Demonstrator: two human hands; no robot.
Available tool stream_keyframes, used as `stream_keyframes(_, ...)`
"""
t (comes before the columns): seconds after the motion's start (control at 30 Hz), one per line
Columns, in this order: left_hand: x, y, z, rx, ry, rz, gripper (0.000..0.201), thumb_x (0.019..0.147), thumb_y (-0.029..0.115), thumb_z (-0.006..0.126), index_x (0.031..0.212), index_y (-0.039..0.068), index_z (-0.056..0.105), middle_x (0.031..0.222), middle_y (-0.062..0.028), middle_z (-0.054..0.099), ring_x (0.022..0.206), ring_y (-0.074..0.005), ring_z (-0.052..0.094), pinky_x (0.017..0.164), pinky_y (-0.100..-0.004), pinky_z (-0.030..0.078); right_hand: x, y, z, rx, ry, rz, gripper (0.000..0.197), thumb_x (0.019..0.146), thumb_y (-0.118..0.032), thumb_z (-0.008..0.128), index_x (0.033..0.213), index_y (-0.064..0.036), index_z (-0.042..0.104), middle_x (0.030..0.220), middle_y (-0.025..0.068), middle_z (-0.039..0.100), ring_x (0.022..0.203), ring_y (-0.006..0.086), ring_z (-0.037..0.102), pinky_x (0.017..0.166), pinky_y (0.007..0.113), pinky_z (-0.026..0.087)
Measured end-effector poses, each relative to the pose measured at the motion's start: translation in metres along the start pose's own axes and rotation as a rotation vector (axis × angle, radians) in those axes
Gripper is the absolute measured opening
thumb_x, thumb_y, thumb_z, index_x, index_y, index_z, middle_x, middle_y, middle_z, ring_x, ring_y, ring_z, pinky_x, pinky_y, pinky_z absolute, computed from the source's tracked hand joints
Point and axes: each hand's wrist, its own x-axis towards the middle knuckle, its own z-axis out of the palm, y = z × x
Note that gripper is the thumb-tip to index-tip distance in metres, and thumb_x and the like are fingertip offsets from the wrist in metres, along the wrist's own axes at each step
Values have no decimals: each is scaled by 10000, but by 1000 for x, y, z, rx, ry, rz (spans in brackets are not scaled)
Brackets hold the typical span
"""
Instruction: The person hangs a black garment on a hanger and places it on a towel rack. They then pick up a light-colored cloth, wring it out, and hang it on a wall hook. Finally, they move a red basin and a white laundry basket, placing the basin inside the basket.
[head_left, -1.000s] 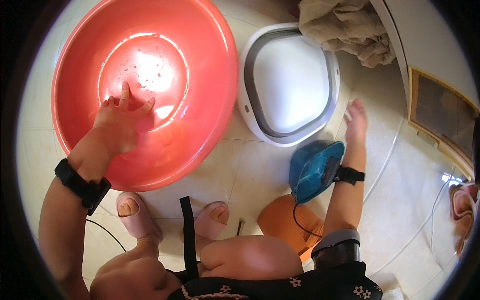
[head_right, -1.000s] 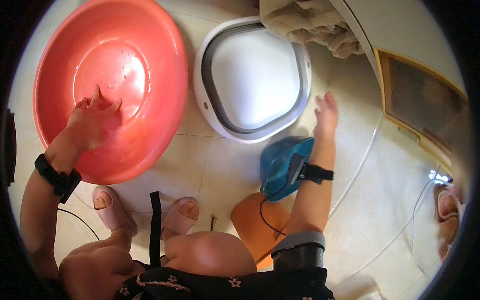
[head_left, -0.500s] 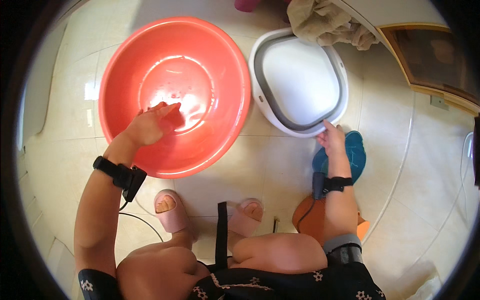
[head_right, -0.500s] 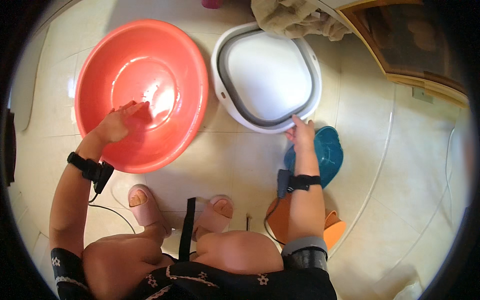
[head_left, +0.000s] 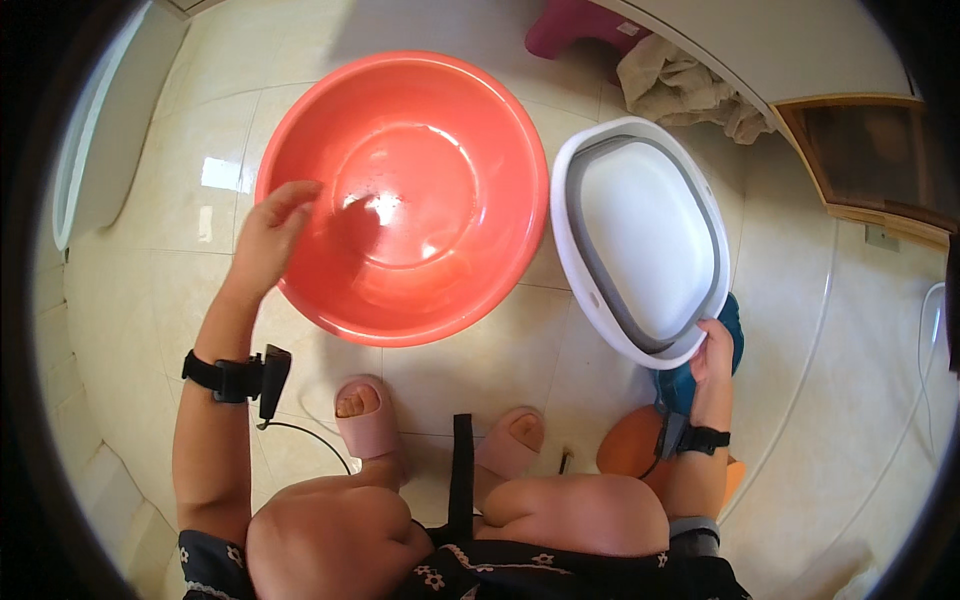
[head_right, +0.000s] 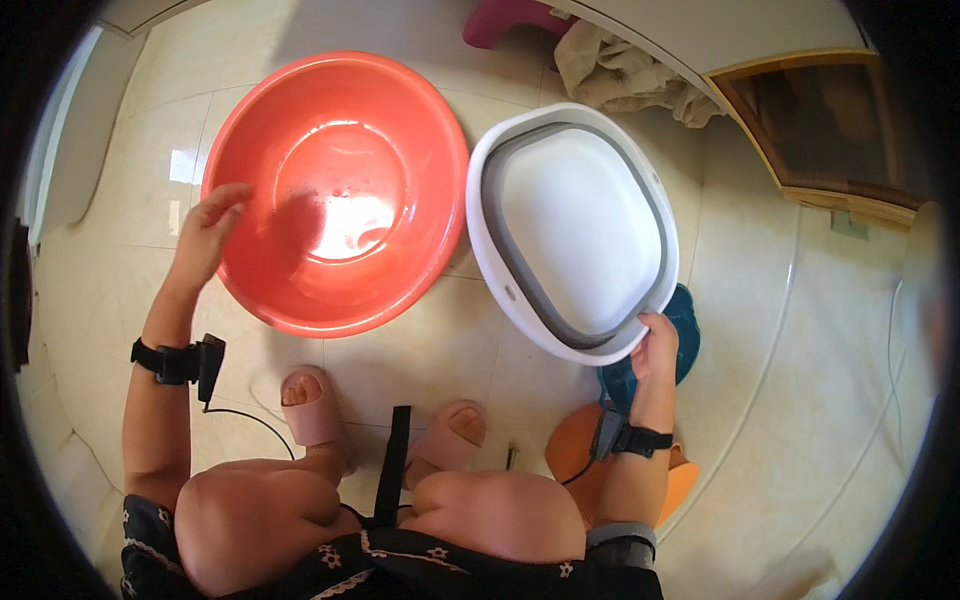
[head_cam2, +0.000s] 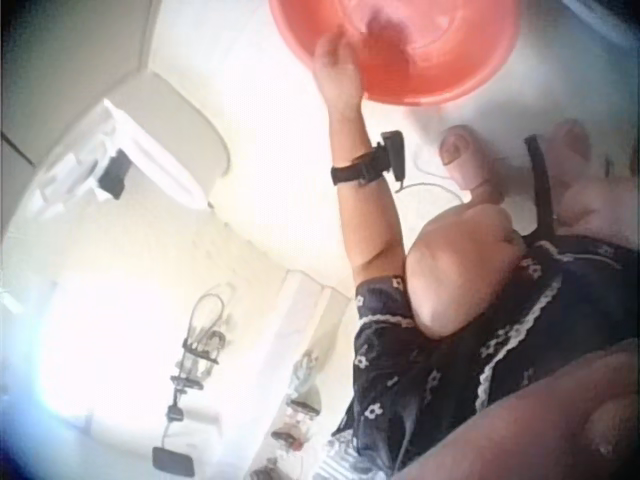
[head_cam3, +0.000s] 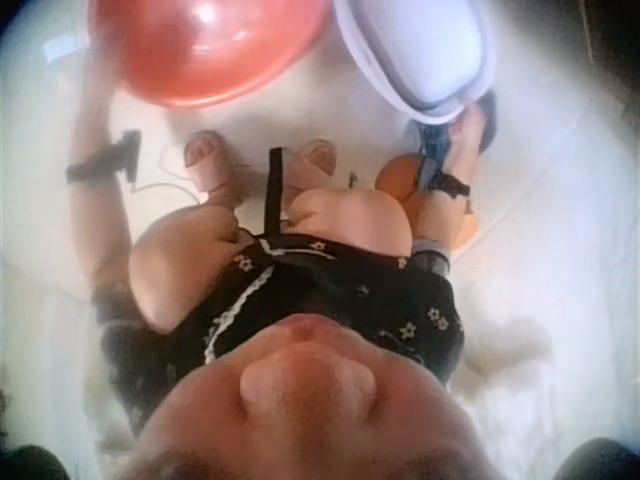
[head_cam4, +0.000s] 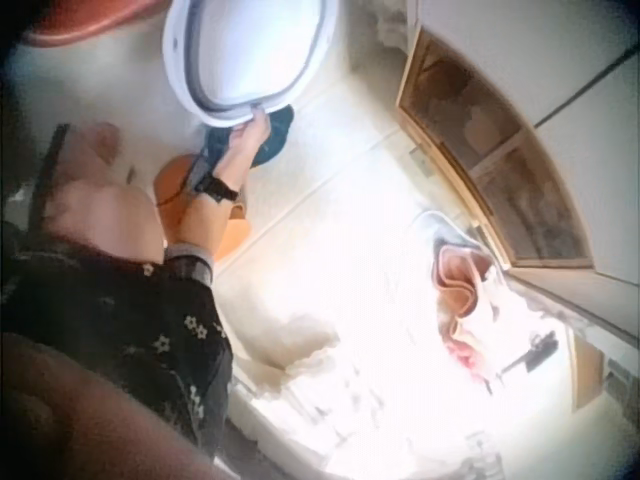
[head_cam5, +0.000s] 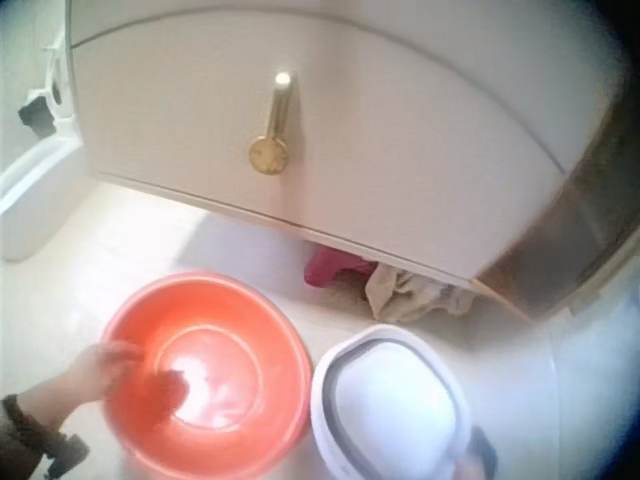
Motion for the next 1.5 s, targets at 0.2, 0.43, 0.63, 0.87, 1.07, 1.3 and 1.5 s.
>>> stream_keyframes(0.2,-9,51,28,-306,-301,-8,381,939,286,487,1225,36,518,1124,-97,585,1002,-163,563,865,-293,436,-27,1,15,73,-135,-53,333,772,-32,465,1087,61,525,1051,148,584,967,249,571,861,368,462)
stream_keyframes(0.43,-18,84,12,-691,-430,-194,660,876,534,488,1300,29,446,1191,-131,552,1081,-216,539,906,-323,427,-66,-16,99,-71,-372,-163,349,827,-30,501,1173,16,519,1052,95,608,931,186,580,814,305,464)
stream_keyframes(0.63,-28,65,-10,-522,-194,-250,540,782,255,650,1205,-43,497,1063,-121,615,949,-208,599,850,-312,474,-82,-13,133,-269,-642,-175,427,886,-217,586,1266,-59,472,1062,39,582,870,91,535,744,221,447)
stream_keyframes(0.87,-35,16,-62,-654,-20,-250,473,830,294,588,1157,-42,526,1029,-124,622,928,-192,602,824,-304,472,-16,13,30,-1484,367,-785,839,765,-354,706,1362,57,282,1338,215,414,1147,339,478,945,384,390)
stream_keyframes(1.07,-55,-44,-95,-934,225,-429,532,891,394,522,1222,-22,485,1125,-131,587,1018,-249,569,886,-349,454,-12,44,-2,-1182,344,-218,633,741,-276,685,1219,62,445,1126,278,543,1047,409,524,885,385,420)
stream_keyframes(1.3,-79,-96,-127,-1218,-28,-390,485,890,425,514,1189,43,518,1073,-106,603,936,-215,598,776,-342,513,-52,13,63,-1350,251,-756,231,814,-110,548,1025,-15,561,790,228,621,713,391,606,637,420,494)
stream_keyframes(1.5,-90,-95,-106,-1067,350,-459,476,888,450,501,1180,76,529,1046,-87,614,895,-191,606,732,-327,521,-92,-31,131,-1334,-207,-1301,186,793,-42,525,958,-45,610,853,149,649,825,310,630,746,385,505)
